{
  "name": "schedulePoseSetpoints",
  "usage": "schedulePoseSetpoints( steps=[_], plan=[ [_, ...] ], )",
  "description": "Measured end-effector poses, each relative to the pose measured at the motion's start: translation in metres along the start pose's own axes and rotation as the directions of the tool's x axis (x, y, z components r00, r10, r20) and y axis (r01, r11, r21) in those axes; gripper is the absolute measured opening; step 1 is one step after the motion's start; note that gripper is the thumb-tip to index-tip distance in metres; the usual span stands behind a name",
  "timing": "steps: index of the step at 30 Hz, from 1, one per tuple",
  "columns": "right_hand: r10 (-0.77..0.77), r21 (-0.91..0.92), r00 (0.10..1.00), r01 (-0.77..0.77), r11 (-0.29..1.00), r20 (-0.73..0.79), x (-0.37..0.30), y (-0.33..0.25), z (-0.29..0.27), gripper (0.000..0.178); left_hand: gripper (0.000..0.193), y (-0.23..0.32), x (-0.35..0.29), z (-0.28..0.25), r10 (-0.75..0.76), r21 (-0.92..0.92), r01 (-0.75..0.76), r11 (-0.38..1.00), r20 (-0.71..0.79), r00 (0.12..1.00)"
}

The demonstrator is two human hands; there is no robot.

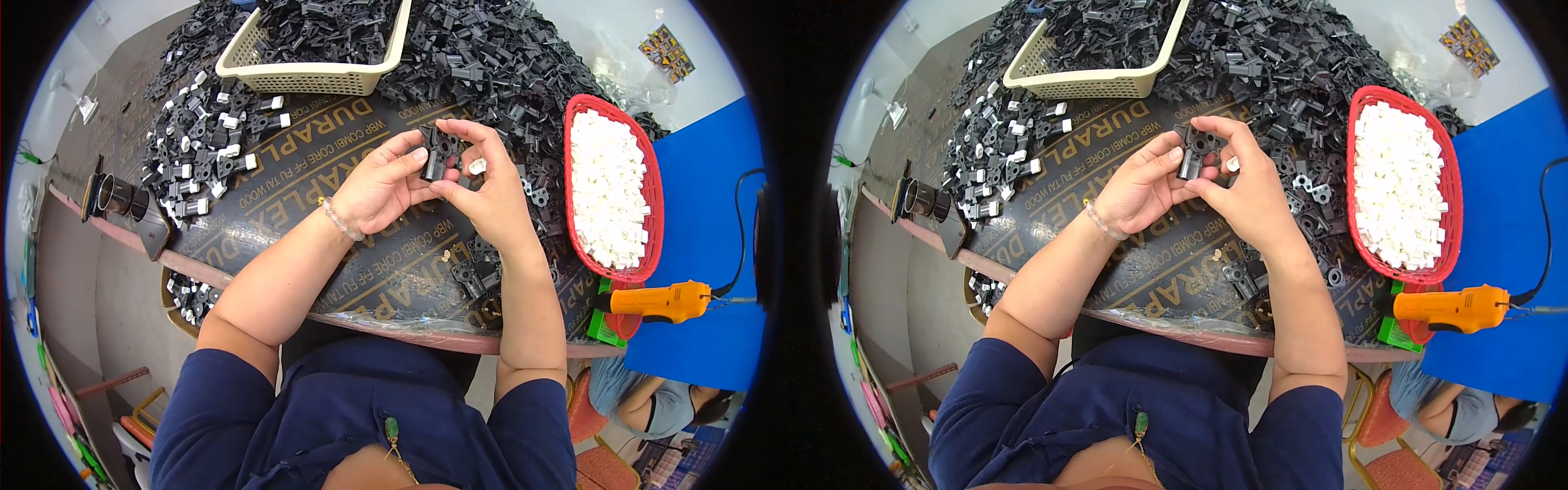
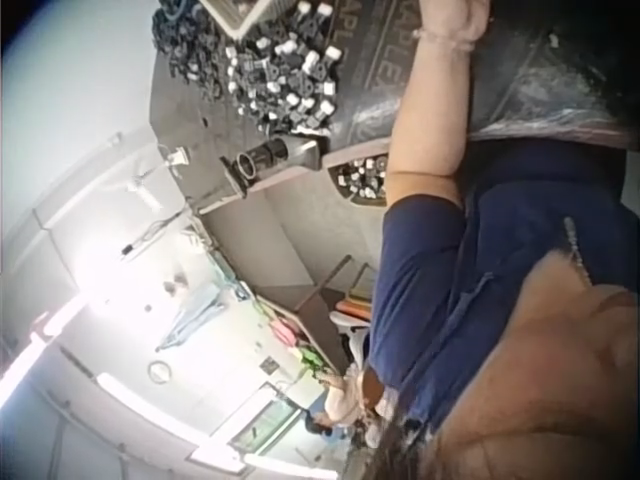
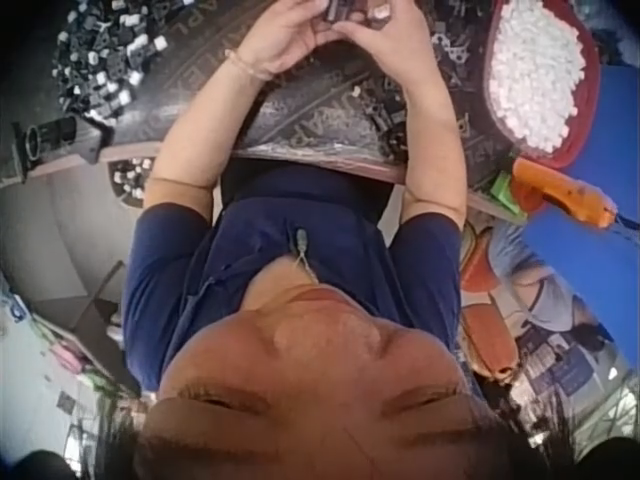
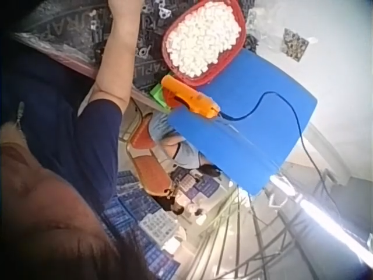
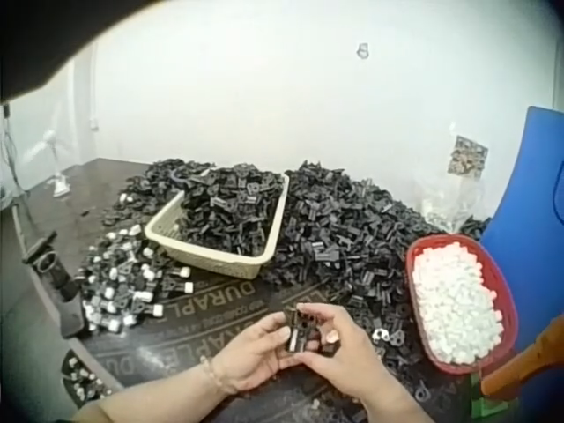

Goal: Assembling small plastic toy components by hand at a workbench.

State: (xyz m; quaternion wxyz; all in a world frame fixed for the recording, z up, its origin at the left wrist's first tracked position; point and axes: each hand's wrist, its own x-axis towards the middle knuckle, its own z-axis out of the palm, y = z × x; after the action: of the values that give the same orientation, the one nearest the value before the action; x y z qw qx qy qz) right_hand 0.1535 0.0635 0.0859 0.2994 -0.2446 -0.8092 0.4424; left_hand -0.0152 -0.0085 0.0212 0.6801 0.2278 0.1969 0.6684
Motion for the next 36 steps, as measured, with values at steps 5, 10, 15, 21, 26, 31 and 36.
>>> schedulePoseSetpoints(
  steps=[5, 10, 15, 21, 26, 31, 36],
  plan=[
    [-0.050, -0.098, 0.999, 0.048, 0.994, -0.016, 0.000, 0.001, 0.000, 0.069, 0.034, 0.001, -0.001, 0.010, -0.014, 0.025, 0.013, 1.000, 0.028, 1.000],
    [-0.170, -0.155, 0.982, 0.155, 0.976, -0.087, 0.002, 0.003, -0.007, 0.059, 0.036, -0.003, -0.001, 0.010, 0.069, 0.406, -0.075, 0.911, 0.030, 0.997],
    [-0.026, -0.098, 0.999, 0.022, 0.995, -0.040, 0.005, 0.020, -0.018, 0.028, 0.028, -0.014, -0.006, 0.009, 0.241, 0.786, -0.088, 0.611, -0.078, 0.967],
    [0.111, 0.122, 0.994, -0.108, 0.987, -0.017, 0.005, 0.018, -0.014, 0.022, 0.022, -0.003, -0.008, 0.011, 0.172, 0.853, -0.020, 0.521, -0.082, 0.982],
    [0.185, 0.262, 0.983, -0.175, 0.949, -0.015, 0.006, 0.019, -0.010, 0.028, 0.020, -0.004, -0.007, 0.010, 0.181, 0.711, -0.042, 0.702, -0.122, 0.976],
    [0.209, 0.320, 0.972, -0.232, 0.918, 0.105, 0.007, 0.032, -0.005, 0.042, 0.013, 0.004, 0.000, 0.003, 0.127, 0.236, -0.075, 0.969, -0.210, 0.969],
    [0.289, 0.507, 0.957, -0.247, 0.826, -0.006, 0.004, 0.033, 0.019, 0.032, 0.012, 0.002, 0.000, -0.006, 0.090, 0.171, -0.059, 0.983, -0.182, 0.979]
  ],
)
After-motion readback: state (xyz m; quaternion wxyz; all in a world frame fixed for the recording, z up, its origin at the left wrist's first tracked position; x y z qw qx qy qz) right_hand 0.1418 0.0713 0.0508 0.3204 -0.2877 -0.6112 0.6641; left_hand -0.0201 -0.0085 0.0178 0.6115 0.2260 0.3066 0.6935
